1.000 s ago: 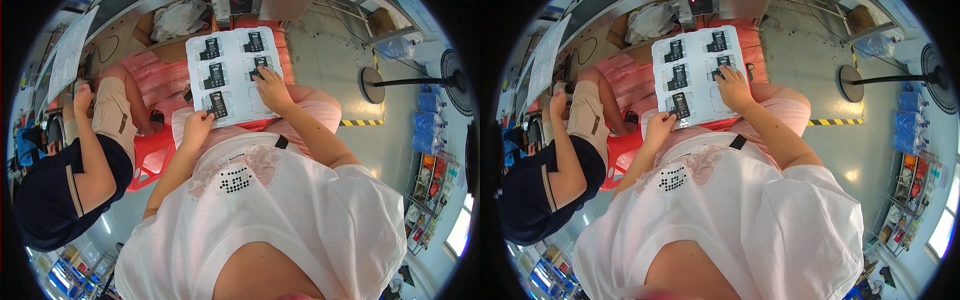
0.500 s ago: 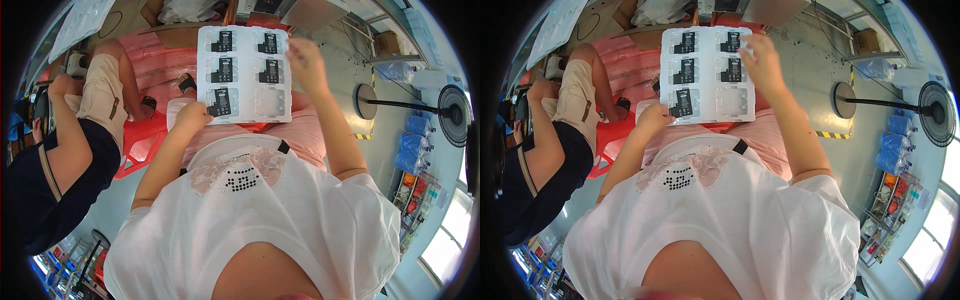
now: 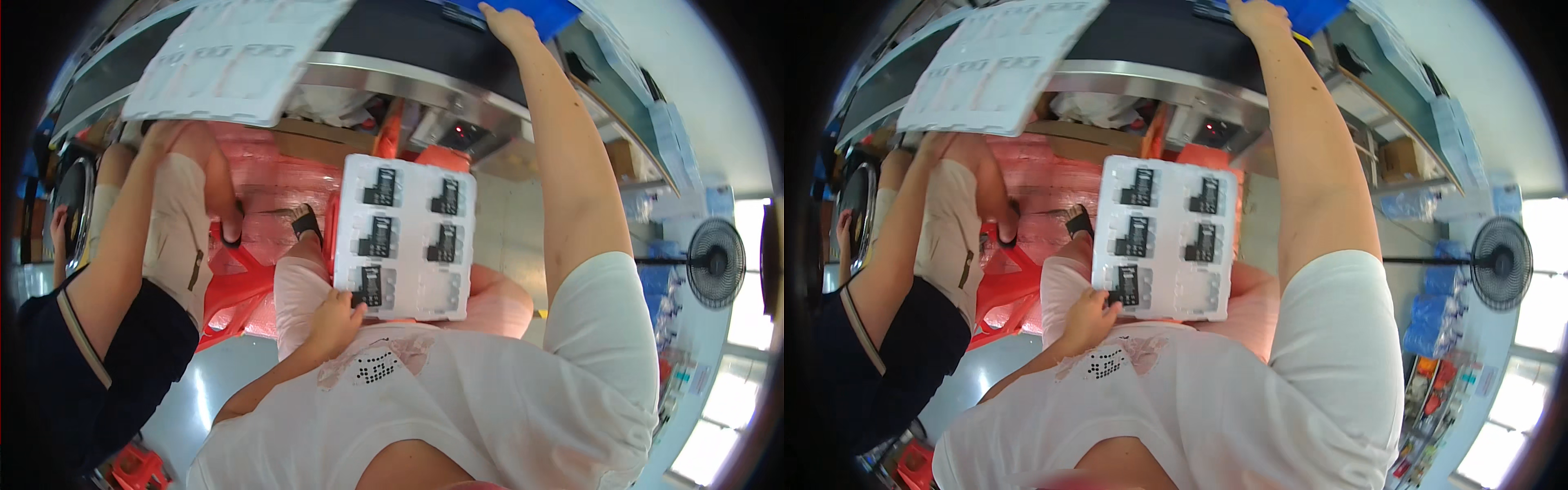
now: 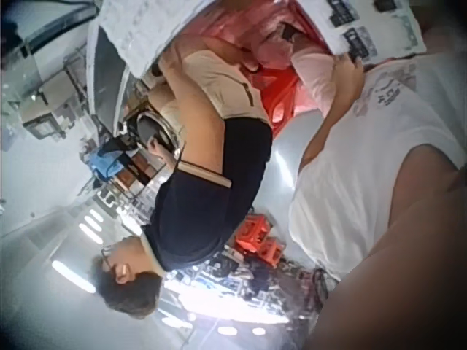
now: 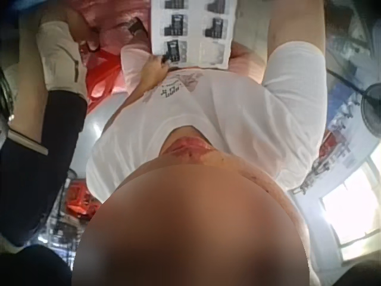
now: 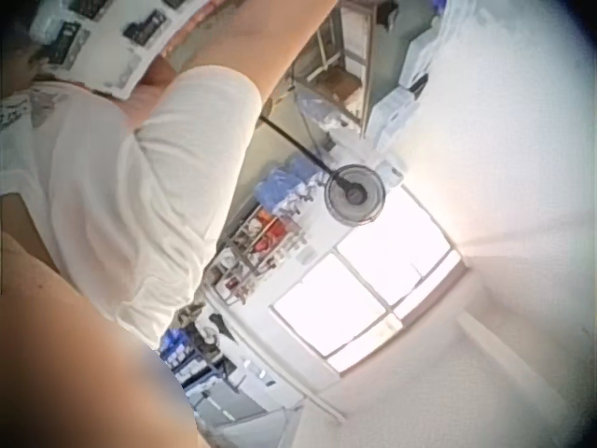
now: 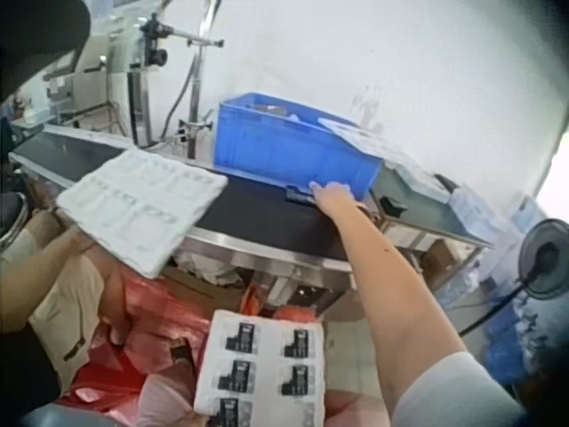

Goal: Manually assembling black plastic components into white trays on a production line.

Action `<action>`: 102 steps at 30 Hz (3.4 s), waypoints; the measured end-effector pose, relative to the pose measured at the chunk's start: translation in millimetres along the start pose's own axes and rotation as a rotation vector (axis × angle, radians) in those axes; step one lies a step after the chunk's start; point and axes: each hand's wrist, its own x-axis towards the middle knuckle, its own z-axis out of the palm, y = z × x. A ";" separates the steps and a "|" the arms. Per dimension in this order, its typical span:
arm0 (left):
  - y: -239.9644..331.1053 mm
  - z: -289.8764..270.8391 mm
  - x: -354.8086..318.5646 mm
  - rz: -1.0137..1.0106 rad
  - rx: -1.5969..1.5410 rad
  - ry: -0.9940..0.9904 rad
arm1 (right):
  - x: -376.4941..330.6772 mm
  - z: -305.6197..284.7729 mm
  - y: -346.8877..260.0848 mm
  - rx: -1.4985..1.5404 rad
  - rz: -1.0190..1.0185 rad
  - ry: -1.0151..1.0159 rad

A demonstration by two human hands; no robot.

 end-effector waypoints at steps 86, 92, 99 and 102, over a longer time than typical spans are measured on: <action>63.0 99.6 65.4 0.557 0.157 -0.276 | -322.6 -146.0 150.2 2.233 0.549 -0.449; 79.0 90.8 53.6 0.697 0.620 -0.162 | -339.7 -156.5 146.9 2.246 0.551 -0.337; 67.4 95.1 61.3 0.580 0.245 -0.271 | -354.9 -160.8 160.3 2.206 0.542 -0.307; 62.1 99.4 59.3 0.605 0.239 -0.223 | -363.7 -160.6 161.5 2.338 0.452 -0.419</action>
